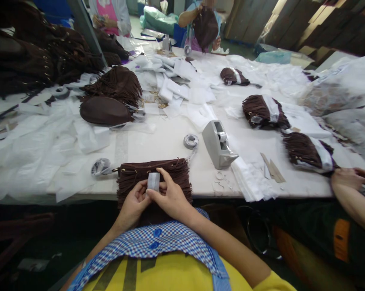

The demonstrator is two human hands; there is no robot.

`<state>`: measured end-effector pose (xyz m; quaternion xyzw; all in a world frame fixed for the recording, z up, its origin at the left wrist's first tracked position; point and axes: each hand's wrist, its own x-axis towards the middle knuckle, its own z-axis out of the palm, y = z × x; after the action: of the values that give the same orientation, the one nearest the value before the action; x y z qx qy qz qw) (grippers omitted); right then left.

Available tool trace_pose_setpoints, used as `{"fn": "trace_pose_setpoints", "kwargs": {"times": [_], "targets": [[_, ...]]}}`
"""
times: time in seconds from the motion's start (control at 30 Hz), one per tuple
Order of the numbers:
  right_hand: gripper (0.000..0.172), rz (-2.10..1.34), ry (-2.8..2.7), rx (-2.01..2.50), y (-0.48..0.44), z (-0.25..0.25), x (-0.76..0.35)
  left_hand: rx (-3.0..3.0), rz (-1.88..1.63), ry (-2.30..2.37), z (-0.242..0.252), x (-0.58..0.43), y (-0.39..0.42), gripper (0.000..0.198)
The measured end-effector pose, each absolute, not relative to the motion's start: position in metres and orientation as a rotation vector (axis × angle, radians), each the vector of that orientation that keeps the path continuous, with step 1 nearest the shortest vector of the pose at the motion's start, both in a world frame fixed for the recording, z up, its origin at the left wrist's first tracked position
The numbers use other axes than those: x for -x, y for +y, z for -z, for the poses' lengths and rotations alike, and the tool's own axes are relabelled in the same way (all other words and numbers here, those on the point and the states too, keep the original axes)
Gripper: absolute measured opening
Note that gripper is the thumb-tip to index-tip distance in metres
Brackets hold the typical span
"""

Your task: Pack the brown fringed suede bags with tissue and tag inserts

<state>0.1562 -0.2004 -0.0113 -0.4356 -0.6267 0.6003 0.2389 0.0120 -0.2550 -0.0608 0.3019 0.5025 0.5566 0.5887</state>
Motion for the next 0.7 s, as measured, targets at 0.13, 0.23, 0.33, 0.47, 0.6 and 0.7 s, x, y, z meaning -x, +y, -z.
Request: {"fn": "trace_pose_setpoints", "kwargs": {"times": [0.13, 0.23, 0.33, 0.47, 0.6, 0.7], "targets": [[0.067, -1.671, -1.609, 1.179, -0.199, 0.026, -0.141, -0.72, -1.268, 1.224, 0.059, -0.014, -0.256, 0.05], [0.066, -1.626, -1.638, 1.197, -0.194, 0.028, -0.147, -0.759, -1.161, 1.279, 0.05, -0.007, -0.261, 0.062], [0.064, -1.452, -1.746, 1.223, -0.191, 0.026, -0.163, -0.907, -1.19, 1.519, 0.037, 0.009, -0.266, 0.056], [0.036, -0.957, -2.154, 1.064, -0.189, 0.034, -0.185, -1.623, -1.057, 1.855, 0.039, 0.027, -0.257, 0.045], [0.047, -0.599, -2.524, 0.964, -0.174, 0.053, -0.184, -2.157, -0.667, 1.918, 0.065, 0.034, -0.224, 0.053], [0.048, -0.518, -2.593, 1.024, -0.151, 0.058, -0.174, -2.247, -0.548, 1.967, 0.075, 0.039, -0.197, 0.054]]}}
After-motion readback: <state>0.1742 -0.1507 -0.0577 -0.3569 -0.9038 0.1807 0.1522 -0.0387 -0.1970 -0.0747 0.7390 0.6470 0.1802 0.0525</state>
